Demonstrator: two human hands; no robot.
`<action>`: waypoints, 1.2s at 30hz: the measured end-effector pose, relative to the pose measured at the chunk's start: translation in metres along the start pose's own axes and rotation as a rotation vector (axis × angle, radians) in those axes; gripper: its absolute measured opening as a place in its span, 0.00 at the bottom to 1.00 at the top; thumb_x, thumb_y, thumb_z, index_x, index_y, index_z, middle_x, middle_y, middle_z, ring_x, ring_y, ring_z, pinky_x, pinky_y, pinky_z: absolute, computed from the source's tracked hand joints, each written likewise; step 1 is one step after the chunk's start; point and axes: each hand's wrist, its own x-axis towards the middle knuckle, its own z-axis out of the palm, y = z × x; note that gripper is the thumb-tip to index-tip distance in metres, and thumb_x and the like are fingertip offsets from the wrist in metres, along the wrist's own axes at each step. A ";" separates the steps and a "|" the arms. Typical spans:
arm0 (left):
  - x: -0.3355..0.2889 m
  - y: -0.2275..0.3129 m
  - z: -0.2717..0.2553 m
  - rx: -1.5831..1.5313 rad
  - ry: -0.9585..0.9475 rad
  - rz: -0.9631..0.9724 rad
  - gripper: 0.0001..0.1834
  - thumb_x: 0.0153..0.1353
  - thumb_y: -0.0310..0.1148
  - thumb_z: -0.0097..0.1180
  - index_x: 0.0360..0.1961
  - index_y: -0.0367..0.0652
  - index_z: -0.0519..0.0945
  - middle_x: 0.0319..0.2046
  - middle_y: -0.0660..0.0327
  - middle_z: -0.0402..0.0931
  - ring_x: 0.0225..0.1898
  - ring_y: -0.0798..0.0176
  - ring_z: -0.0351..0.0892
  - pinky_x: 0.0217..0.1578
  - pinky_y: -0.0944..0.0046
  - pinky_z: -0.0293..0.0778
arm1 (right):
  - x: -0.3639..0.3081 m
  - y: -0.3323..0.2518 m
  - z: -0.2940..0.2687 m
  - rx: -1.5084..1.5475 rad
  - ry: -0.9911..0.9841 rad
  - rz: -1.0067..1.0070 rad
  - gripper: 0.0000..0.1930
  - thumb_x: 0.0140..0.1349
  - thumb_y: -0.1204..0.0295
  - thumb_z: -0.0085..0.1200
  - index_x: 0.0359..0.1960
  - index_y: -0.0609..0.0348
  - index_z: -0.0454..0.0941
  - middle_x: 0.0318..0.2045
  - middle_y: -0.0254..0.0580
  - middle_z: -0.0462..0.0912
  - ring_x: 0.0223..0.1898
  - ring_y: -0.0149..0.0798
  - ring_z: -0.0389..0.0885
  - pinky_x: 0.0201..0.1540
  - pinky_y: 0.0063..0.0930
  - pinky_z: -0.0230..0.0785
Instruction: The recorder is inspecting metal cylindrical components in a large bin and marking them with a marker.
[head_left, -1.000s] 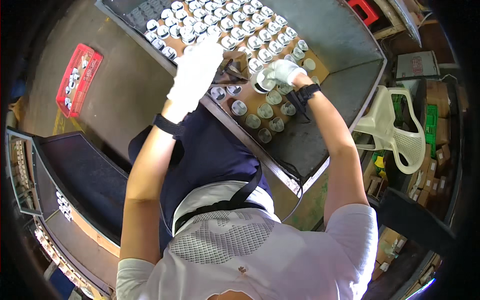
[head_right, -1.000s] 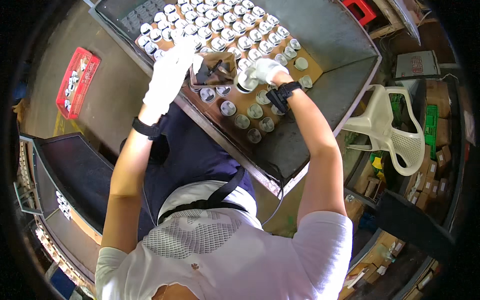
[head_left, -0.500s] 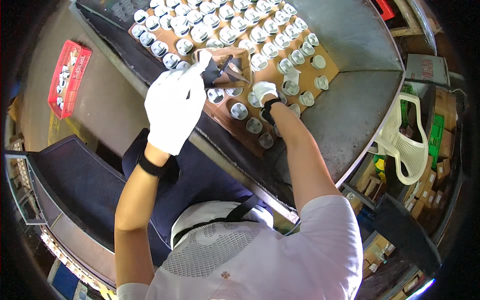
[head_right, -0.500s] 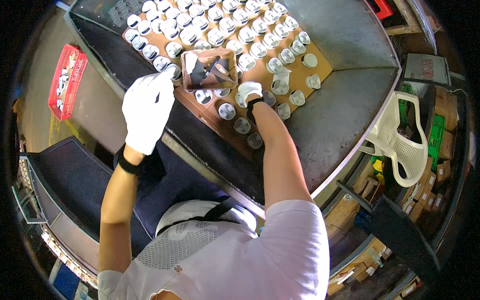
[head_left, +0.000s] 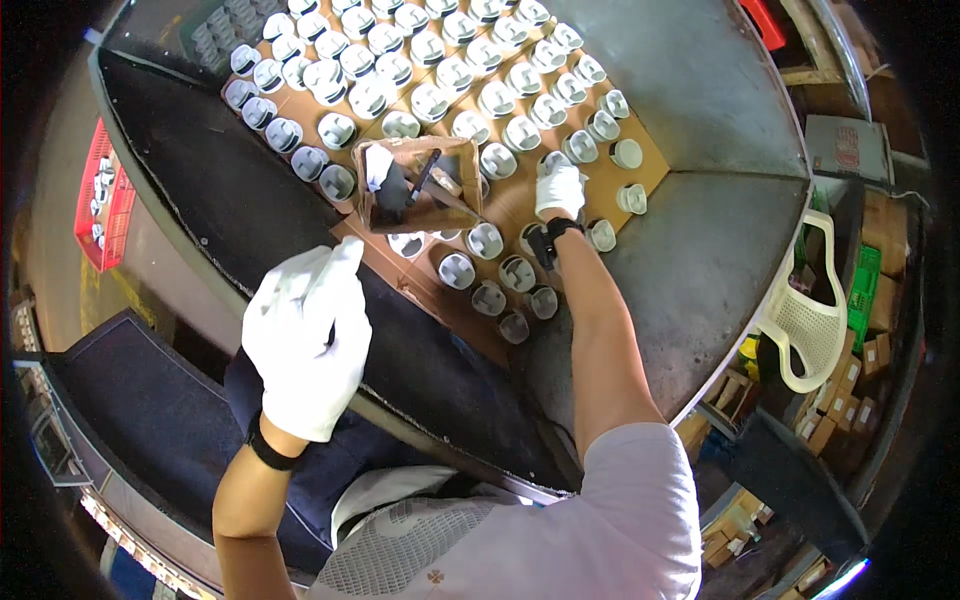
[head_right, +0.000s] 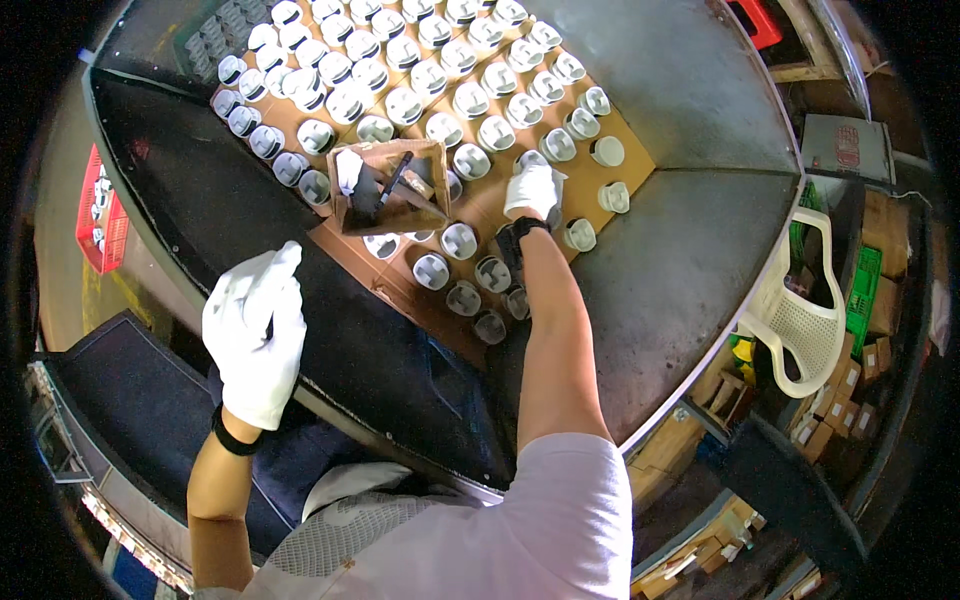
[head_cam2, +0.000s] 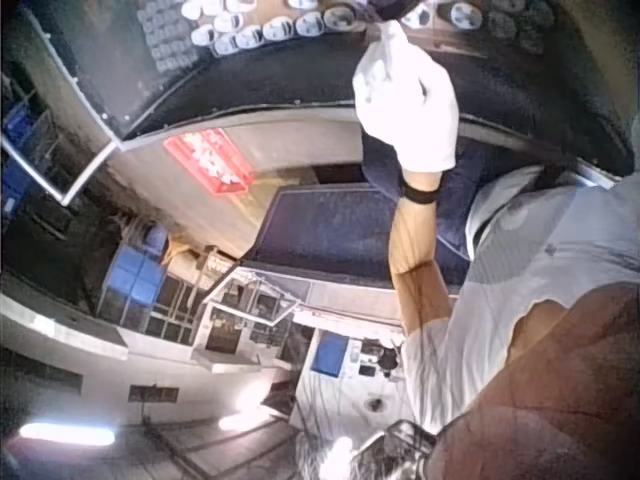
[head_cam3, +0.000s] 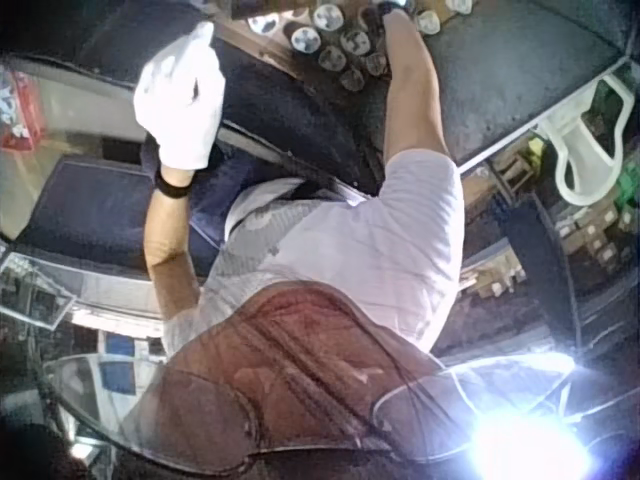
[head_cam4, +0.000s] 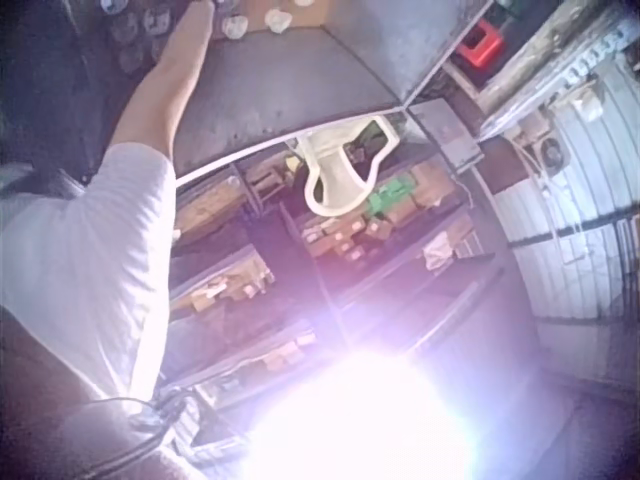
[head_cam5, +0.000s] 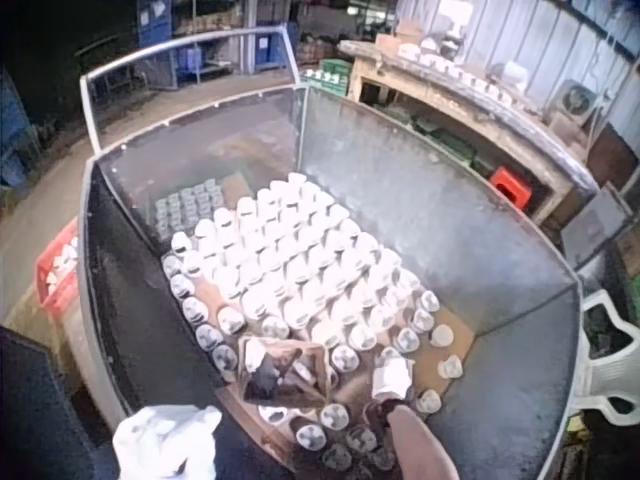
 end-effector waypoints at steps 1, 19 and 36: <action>0.000 -0.001 0.001 -0.019 0.004 0.009 0.20 0.57 0.22 0.59 0.52 0.45 0.83 0.41 0.57 0.83 0.41 0.52 0.83 0.45 0.55 0.77 | 0.007 0.005 0.003 -0.087 -0.072 0.033 0.10 0.65 0.71 0.49 0.46 0.52 0.78 0.45 0.45 0.85 0.47 0.50 0.85 0.50 0.38 0.77; 0.001 0.003 -0.001 0.004 0.008 -0.044 0.17 0.55 0.23 0.61 0.47 0.44 0.85 0.37 0.57 0.83 0.40 0.53 0.82 0.43 0.56 0.78 | 0.014 0.020 0.009 1.706 -0.123 0.309 0.08 0.71 0.66 0.52 0.47 0.49 0.80 0.33 0.27 0.79 0.23 0.25 0.70 0.24 0.22 0.64; -0.009 -0.002 0.008 -0.002 -0.052 0.003 0.11 0.66 0.33 0.51 0.42 0.43 0.84 0.38 0.55 0.83 0.38 0.53 0.80 0.40 0.56 0.75 | -0.069 -0.067 -0.222 0.381 0.182 -0.827 0.21 0.62 0.67 0.58 0.58 0.56 0.79 0.54 0.44 0.83 0.54 0.43 0.81 0.59 0.32 0.73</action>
